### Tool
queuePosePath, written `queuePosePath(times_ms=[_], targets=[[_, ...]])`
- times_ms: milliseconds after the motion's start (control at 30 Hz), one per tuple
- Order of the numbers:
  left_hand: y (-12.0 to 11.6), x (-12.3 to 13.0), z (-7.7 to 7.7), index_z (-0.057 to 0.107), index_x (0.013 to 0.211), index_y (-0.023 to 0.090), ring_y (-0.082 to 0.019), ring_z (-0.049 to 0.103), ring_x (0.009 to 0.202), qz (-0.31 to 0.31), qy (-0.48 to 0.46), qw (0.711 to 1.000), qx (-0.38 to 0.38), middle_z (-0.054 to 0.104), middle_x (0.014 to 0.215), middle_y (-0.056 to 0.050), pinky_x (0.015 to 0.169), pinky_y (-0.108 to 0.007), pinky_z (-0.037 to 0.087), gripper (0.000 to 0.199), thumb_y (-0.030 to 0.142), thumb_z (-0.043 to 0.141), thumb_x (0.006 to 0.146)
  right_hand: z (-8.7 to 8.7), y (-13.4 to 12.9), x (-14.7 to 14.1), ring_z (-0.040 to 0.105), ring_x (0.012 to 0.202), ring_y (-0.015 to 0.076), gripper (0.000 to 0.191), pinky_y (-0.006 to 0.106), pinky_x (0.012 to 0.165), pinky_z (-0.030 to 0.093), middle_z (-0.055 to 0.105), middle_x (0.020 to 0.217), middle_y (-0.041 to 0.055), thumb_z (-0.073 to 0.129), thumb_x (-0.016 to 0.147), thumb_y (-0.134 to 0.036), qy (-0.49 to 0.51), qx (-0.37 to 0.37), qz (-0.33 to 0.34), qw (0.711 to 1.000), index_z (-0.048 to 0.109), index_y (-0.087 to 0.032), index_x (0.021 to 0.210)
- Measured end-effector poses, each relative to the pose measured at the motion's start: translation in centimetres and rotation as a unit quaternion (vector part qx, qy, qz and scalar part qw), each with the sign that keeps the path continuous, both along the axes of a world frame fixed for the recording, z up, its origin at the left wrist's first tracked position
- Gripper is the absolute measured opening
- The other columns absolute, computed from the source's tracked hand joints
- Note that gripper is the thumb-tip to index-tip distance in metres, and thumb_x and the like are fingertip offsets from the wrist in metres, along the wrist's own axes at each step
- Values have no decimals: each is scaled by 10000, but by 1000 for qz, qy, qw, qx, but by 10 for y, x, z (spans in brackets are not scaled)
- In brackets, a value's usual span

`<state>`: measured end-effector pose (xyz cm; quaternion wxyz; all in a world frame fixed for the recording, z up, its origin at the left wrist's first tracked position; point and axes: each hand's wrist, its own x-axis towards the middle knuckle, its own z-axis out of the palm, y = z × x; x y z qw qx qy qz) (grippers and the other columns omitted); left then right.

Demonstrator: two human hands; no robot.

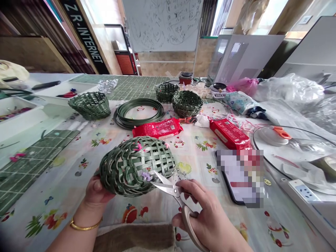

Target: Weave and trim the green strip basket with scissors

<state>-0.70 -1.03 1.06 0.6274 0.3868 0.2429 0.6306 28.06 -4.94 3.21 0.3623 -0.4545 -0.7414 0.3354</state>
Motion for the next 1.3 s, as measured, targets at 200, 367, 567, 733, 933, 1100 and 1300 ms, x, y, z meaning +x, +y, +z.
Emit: queuePosePath(times_ms=[200,367,567,733,933,1100,1300], targets=[[0,1,-2,770,791,238,-329,715,864,-14,-9,1000,-19,762,700,-43,862,-479,555,308,313,866,508,-3,0,-5,644,703,146,530,200,628,543,673,889,44,782,716,-363,-31,85,31,995,590,-229,1191],[-1,-2,-6,765,771,234,-328,718,851,-28,-8,1000,-1,764,713,-49,864,-481,555,276,350,853,536,-3,0,-6,631,657,133,503,190,599,537,664,850,39,767,736,-351,-33,102,4,994,597,-213,1189],[-2,-2,-4,763,806,263,-327,708,903,-7,-8,1000,-11,770,749,-25,861,-468,560,328,335,871,504,-4,0,-7,616,628,133,436,208,570,520,667,835,57,697,809,-346,-51,124,29,991,585,-187,1198],[-4,-2,-3,775,775,228,-346,722,785,-2,14,999,-41,742,625,-68,815,-480,573,360,386,871,467,-5,-2,-9,529,520,105,401,195,476,457,611,717,12,657,839,-349,-88,121,41,988,579,-178,1193],[-3,-1,0,774,821,241,-313,726,773,-12,17,1000,-2,741,622,-50,799,-445,583,342,394,850,525,-5,-3,-8,547,534,107,355,200,500,448,625,731,4,629,853,-274,-116,156,34,980,556,-201,1193],[-2,-5,-3,759,864,252,-280,730,757,11,31,999,26,763,710,-34,774,-426,591,327,392,828,576,-8,-5,-8,536,521,110,328,213,497,431,620,716,0,621,859,-268,-143,165,41,975,543,-189,1167],[-3,-7,-5,752,761,236,-251,708,576,72,36,997,1,756,689,-18,709,-442,599,338,400,865,488,-4,-4,-10,517,493,110,303,218,480,408,609,663,-5,611,863,-291,-123,137,54,981,587,-172,1141]])
